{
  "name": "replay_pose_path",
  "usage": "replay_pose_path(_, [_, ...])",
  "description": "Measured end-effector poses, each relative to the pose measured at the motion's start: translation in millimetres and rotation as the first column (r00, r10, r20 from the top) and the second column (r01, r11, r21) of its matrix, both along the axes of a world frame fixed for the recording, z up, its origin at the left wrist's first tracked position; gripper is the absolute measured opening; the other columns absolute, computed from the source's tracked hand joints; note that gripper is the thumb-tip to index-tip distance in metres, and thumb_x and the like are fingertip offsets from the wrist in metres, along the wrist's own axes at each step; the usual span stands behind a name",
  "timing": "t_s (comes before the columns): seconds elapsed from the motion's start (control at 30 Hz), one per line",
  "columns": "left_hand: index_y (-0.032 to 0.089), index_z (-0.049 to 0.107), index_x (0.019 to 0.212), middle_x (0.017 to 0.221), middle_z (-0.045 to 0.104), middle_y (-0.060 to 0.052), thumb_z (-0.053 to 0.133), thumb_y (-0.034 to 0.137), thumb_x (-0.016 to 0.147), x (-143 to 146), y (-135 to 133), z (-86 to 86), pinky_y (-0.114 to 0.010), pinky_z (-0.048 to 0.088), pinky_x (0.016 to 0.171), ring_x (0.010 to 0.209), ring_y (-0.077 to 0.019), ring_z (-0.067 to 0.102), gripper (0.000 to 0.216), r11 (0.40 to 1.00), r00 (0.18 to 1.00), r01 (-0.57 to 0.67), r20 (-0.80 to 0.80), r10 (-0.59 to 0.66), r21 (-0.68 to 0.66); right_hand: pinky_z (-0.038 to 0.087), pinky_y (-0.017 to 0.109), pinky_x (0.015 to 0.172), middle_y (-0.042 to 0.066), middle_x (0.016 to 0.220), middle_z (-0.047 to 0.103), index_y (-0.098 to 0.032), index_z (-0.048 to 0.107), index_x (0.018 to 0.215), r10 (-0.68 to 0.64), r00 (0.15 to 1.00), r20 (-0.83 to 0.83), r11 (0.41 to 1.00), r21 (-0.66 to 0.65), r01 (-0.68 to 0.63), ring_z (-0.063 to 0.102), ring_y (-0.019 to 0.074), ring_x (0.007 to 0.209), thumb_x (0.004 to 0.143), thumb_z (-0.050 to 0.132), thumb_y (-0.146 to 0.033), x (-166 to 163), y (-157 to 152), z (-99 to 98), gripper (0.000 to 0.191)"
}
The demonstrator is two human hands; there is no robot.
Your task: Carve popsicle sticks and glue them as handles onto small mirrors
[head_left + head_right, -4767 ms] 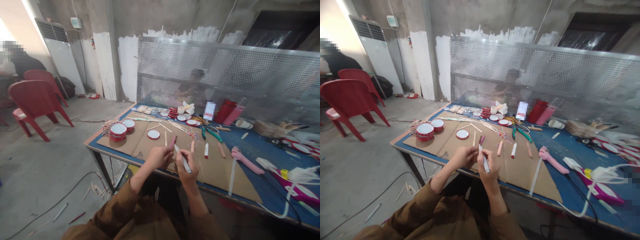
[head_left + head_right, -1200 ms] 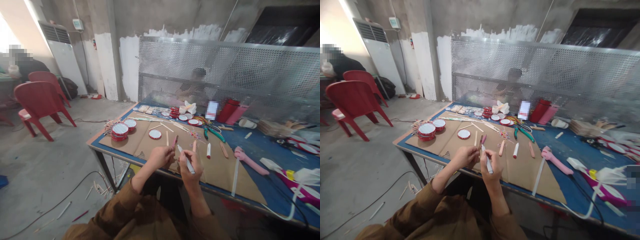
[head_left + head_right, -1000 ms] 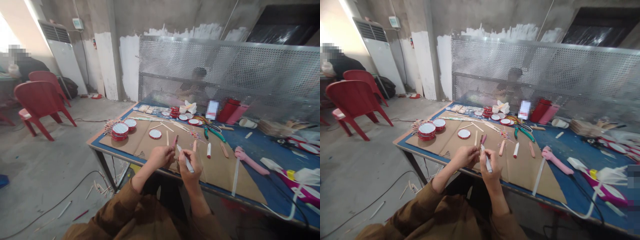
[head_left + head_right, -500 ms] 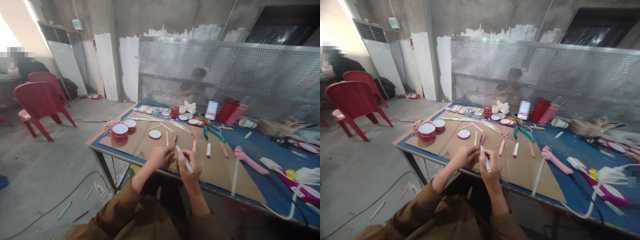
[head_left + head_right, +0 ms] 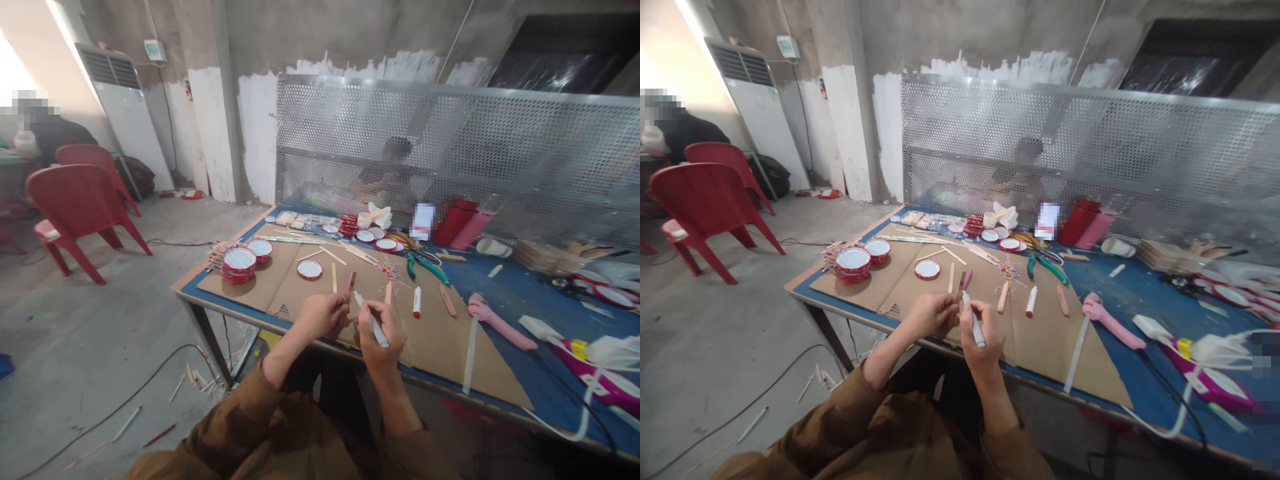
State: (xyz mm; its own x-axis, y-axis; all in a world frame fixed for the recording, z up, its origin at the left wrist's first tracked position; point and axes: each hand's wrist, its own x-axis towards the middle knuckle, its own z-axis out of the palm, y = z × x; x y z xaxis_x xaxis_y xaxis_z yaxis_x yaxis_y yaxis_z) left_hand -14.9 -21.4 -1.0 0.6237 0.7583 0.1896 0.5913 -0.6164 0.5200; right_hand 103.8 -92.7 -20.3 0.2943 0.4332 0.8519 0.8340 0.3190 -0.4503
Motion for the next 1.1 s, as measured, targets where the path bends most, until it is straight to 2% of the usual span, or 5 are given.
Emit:
replay_pose_path(0.37, [0.022,0.064,0.081,0.08,0.069,-0.001,0.045,0.031,0.087,-1.7,-2.1,3.6,-0.02,0.033,0.058,0.073,-0.0138,0.06,0.021,1.0,1.0,-0.016,-0.023,0.016,-0.018,0.047,0.022,0.06,0.0,0.069,0.062,-0.018,0.058,0.084,0.0,0.998,0.062,1.0,-0.005,0.0,0.058,0.0117,0.061,0.083,0.052,-0.019,-3.9,-2.9,6.4,0.006])
replay_pose_path(0.5, [0.023,0.065,0.084,0.081,0.07,-0.001,0.045,0.029,0.087,-1.8,-2.4,3.9,-0.02,0.032,0.058,0.074,-0.0138,0.061,0.021,1.0,1.0,-0.019,-0.013,0.019,-0.009,0.048,0.023,0.062,0.001,0.071,0.063,-0.018,0.057,0.085,0.048,0.995,0.083,0.998,-0.039,-0.045,0.06,0.0122,0.064,0.083,0.051,-0.019,-3.3,-2.0,4.2,0.006])
replay_pose_path(0.7, [0.022,0.064,0.079,0.077,0.069,-0.001,0.045,0.03,0.087,-1.8,-2.0,2.9,-0.02,0.032,0.057,0.071,-0.0138,0.06,0.022,1.0,1.0,-0.012,-0.007,0.012,-0.001,0.048,0.023,0.062,0.001,0.07,0.063,-0.018,0.058,0.084,-0.052,0.997,0.062,0.998,0.035,0.05,0.059,0.0125,0.062,0.083,0.052,-0.019,-2.4,-1.0,2.1,0.006])
replay_pose_path(0.87, [0.022,0.064,0.082,0.08,0.069,-0.001,0.045,0.031,0.087,-2.0,-1.8,3.1,-0.02,0.032,0.057,0.074,-0.0147,0.061,0.021,1.0,1.0,-0.013,-0.018,0.013,0.0,0.049,0.023,0.062,0.001,0.072,0.064,-0.018,0.058,0.087,0.03,0.994,0.102,0.999,-0.032,-0.027,0.06,0.0122,0.063,0.083,0.052,-0.02,-3.4,-1.1,0.9,0.007])
replay_pose_path(1.1, [0.022,0.063,0.079,0.078,0.069,-0.001,0.045,0.033,0.087,-1.2,-2.1,3.9,-0.021,0.033,0.057,0.074,-0.0143,0.062,0.023,1.0,0.999,-0.025,-0.024,0.025,-0.015,0.049,0.024,0.061,0.002,0.07,0.064,-0.018,0.059,0.086,-0.032,0.998,0.054,0.999,-0.011,0.032,0.06,0.013,0.062,0.084,0.052,-0.023,-1.5,-0.2,-1.0,0.008])
